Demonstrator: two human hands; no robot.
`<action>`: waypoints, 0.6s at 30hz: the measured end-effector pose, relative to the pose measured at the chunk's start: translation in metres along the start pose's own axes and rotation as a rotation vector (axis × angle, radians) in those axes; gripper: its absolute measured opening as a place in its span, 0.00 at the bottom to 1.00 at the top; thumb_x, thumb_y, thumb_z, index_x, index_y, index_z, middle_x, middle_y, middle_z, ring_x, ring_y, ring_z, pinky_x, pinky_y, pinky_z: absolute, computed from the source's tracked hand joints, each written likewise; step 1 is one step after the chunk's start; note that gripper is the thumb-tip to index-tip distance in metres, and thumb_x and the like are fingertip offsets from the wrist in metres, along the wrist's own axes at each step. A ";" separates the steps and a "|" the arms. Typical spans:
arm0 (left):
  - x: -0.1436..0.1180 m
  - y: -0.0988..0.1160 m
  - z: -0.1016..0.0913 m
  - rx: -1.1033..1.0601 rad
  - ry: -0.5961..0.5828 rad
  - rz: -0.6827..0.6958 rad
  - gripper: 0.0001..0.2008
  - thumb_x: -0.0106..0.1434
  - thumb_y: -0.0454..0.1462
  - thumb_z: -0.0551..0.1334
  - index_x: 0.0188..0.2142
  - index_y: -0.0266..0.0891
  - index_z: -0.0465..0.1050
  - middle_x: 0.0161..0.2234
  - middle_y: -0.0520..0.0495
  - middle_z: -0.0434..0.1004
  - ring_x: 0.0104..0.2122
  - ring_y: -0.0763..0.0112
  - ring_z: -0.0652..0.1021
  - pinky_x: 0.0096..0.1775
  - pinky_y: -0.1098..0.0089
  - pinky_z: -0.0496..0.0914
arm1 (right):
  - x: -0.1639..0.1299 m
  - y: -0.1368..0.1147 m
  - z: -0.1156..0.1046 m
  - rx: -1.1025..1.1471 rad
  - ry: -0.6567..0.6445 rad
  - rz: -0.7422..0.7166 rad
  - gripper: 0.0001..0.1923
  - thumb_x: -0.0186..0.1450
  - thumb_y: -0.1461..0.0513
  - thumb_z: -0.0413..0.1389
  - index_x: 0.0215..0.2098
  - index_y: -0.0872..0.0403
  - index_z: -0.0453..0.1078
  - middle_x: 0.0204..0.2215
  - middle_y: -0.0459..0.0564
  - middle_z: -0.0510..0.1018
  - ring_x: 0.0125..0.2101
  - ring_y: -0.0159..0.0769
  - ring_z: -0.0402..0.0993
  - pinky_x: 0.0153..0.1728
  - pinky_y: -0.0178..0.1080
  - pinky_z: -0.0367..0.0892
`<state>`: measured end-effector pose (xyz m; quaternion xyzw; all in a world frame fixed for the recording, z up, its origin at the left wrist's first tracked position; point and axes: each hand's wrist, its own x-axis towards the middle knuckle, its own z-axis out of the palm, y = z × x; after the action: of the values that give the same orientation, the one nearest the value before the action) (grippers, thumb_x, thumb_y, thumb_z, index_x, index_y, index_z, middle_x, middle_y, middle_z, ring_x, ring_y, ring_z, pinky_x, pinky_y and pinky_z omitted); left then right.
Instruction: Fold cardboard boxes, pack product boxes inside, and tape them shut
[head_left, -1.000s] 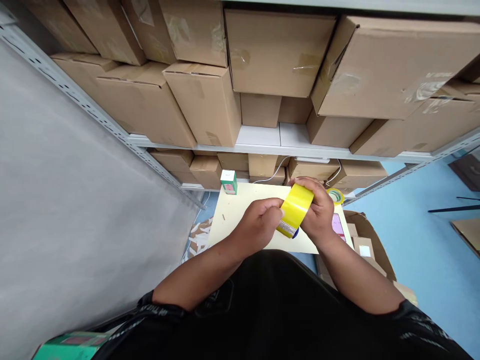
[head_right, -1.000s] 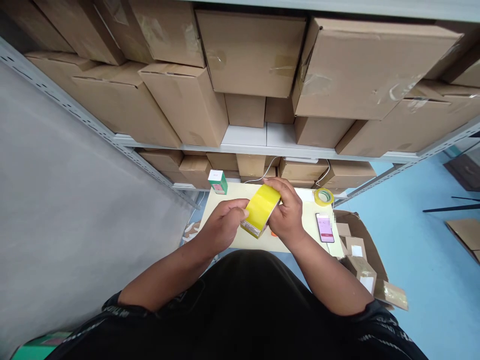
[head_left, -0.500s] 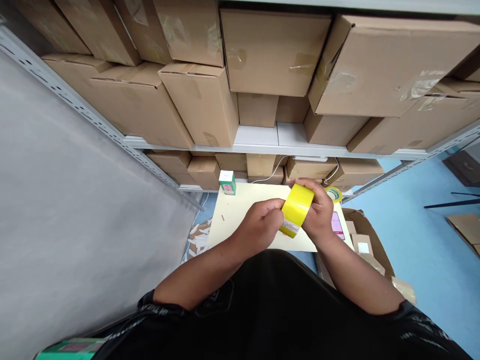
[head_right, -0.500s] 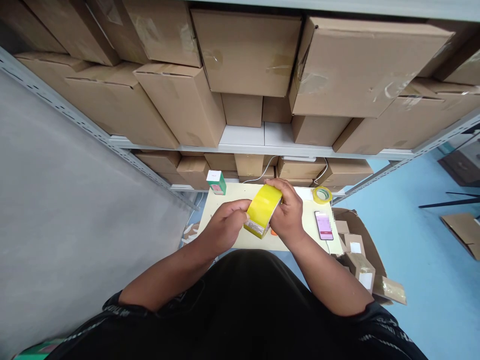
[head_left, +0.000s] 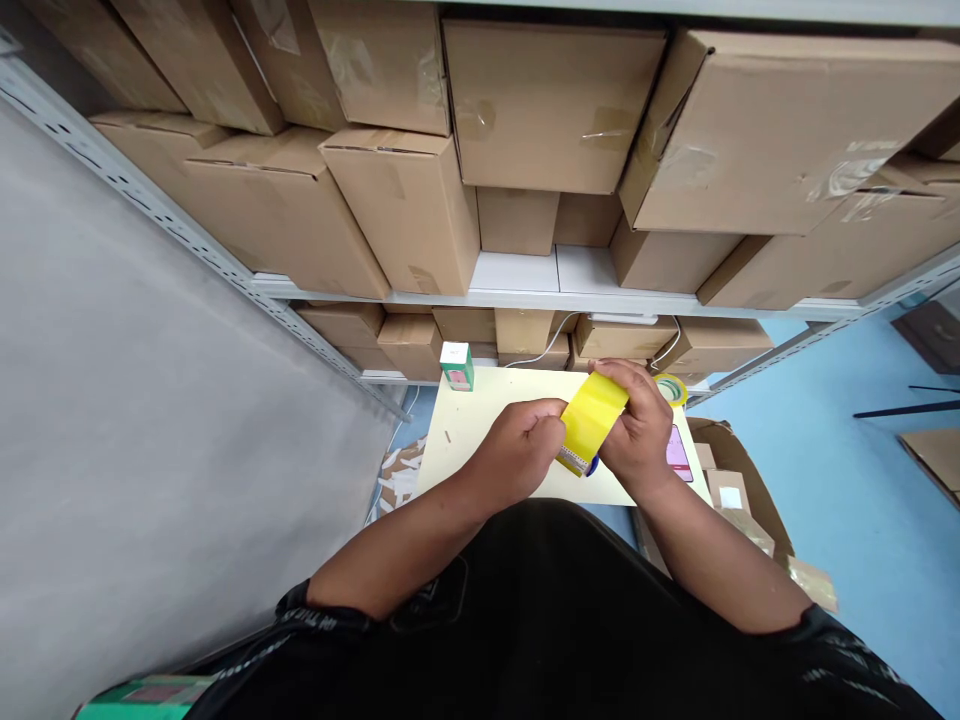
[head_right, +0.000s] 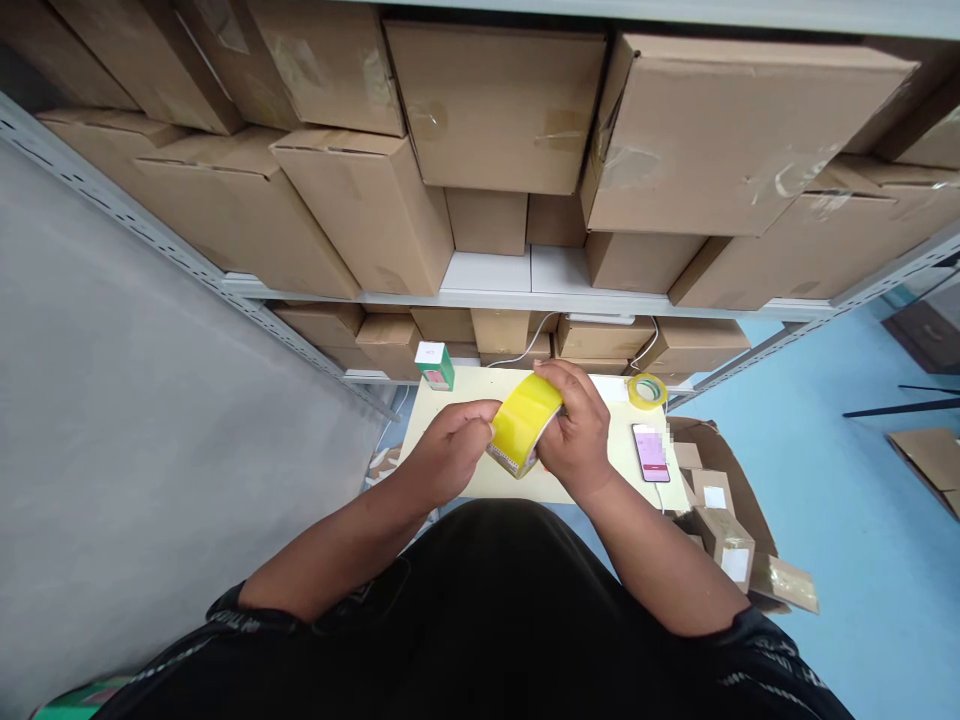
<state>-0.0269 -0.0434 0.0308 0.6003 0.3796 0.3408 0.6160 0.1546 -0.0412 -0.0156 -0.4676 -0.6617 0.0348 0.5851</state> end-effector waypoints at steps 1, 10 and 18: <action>0.000 -0.001 0.000 0.004 -0.005 0.000 0.09 0.60 0.36 0.54 0.26 0.38 0.69 0.24 0.51 0.67 0.27 0.71 0.66 0.31 0.70 0.60 | 0.000 0.001 0.000 0.003 -0.003 0.002 0.18 0.66 0.65 0.58 0.53 0.44 0.77 0.47 0.52 0.83 0.48 0.48 0.81 0.50 0.53 0.77; 0.001 0.005 0.002 -0.080 -0.050 -0.024 0.10 0.59 0.38 0.56 0.27 0.37 0.73 0.25 0.48 0.71 0.28 0.67 0.70 0.31 0.69 0.63 | 0.002 0.000 0.001 0.101 -0.014 0.095 0.15 0.67 0.64 0.60 0.51 0.45 0.76 0.45 0.52 0.84 0.46 0.48 0.82 0.48 0.51 0.77; 0.006 -0.004 -0.001 -0.058 -0.017 -0.018 0.10 0.61 0.38 0.55 0.25 0.39 0.67 0.24 0.52 0.64 0.26 0.71 0.65 0.30 0.70 0.59 | 0.004 0.005 0.002 -0.001 0.013 -0.021 0.17 0.66 0.66 0.59 0.52 0.47 0.76 0.45 0.52 0.83 0.47 0.47 0.82 0.48 0.51 0.77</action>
<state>-0.0252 -0.0376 0.0269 0.5816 0.3698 0.3408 0.6394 0.1563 -0.0354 -0.0161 -0.4610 -0.6628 0.0255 0.5894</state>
